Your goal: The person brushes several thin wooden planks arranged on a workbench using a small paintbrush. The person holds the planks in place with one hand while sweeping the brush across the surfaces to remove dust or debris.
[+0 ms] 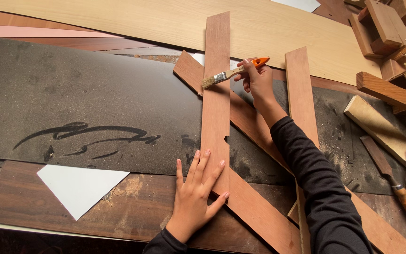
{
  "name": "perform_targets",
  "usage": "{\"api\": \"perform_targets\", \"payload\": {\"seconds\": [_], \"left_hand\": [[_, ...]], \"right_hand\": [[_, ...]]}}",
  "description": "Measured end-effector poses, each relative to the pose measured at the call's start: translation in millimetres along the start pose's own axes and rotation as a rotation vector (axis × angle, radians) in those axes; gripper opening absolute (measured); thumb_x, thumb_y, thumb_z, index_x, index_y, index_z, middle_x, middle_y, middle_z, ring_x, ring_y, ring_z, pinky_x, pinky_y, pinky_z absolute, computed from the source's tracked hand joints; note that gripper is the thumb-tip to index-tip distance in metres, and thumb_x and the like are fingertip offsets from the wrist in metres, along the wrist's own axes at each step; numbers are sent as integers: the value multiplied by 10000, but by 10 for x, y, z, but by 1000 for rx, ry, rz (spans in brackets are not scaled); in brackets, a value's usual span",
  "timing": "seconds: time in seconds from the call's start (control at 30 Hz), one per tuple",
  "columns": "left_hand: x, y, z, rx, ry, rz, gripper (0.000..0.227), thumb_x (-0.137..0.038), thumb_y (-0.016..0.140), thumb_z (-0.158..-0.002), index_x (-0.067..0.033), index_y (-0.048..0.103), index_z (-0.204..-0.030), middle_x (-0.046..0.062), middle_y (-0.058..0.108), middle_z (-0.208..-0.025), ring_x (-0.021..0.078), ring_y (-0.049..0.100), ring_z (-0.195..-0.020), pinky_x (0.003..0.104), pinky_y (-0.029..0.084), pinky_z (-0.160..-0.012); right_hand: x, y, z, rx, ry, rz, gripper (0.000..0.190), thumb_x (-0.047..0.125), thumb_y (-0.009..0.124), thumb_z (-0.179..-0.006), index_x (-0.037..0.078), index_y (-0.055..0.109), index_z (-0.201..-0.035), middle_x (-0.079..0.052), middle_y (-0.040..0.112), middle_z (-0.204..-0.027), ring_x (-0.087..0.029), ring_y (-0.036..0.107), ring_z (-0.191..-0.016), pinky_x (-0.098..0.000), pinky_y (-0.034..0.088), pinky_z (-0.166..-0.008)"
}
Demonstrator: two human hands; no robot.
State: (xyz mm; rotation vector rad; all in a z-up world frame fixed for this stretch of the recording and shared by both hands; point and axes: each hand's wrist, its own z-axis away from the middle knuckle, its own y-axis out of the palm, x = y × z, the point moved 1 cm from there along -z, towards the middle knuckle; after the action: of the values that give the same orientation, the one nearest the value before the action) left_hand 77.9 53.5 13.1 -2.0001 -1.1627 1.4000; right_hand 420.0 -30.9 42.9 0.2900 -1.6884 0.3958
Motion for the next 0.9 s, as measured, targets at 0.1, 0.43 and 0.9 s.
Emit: {"api": "perform_targets", "payload": {"seconds": [0.1,0.43,0.9], "left_hand": [[7,13,11,-1,4,-13,735,-546,676,-862,-244,495,-1506,151,322,-1624,335,226,-1523,632,-1,-1212],[17,30,11,-12,13,-8,733,-547,678,-858,-237,501,-1498,155,319,-1620,335,216,-1522,636,-15,-1204],[-2,-8,-7,-4,5,3,736,-529,690,-852,-235,501,-1500,153,321,-1620,347,219,-1522,637,-11,-1206]], "right_hand": [[2,21,-50,-28,-3,5,276,312,576,-1060,74,695,-986,-55,717,-727,-26,494,-465,-174,371,-411],[-63,-198,-188,-233,-28,85,265,330,571,-1052,100,692,-1001,-61,757,-757,-17,492,-458,-170,368,-405],[-163,-88,-51,-67,18,-13,271,293,572,-1053,74,704,-962,-65,711,-725,-36,493,-442,-186,369,-385]]}}
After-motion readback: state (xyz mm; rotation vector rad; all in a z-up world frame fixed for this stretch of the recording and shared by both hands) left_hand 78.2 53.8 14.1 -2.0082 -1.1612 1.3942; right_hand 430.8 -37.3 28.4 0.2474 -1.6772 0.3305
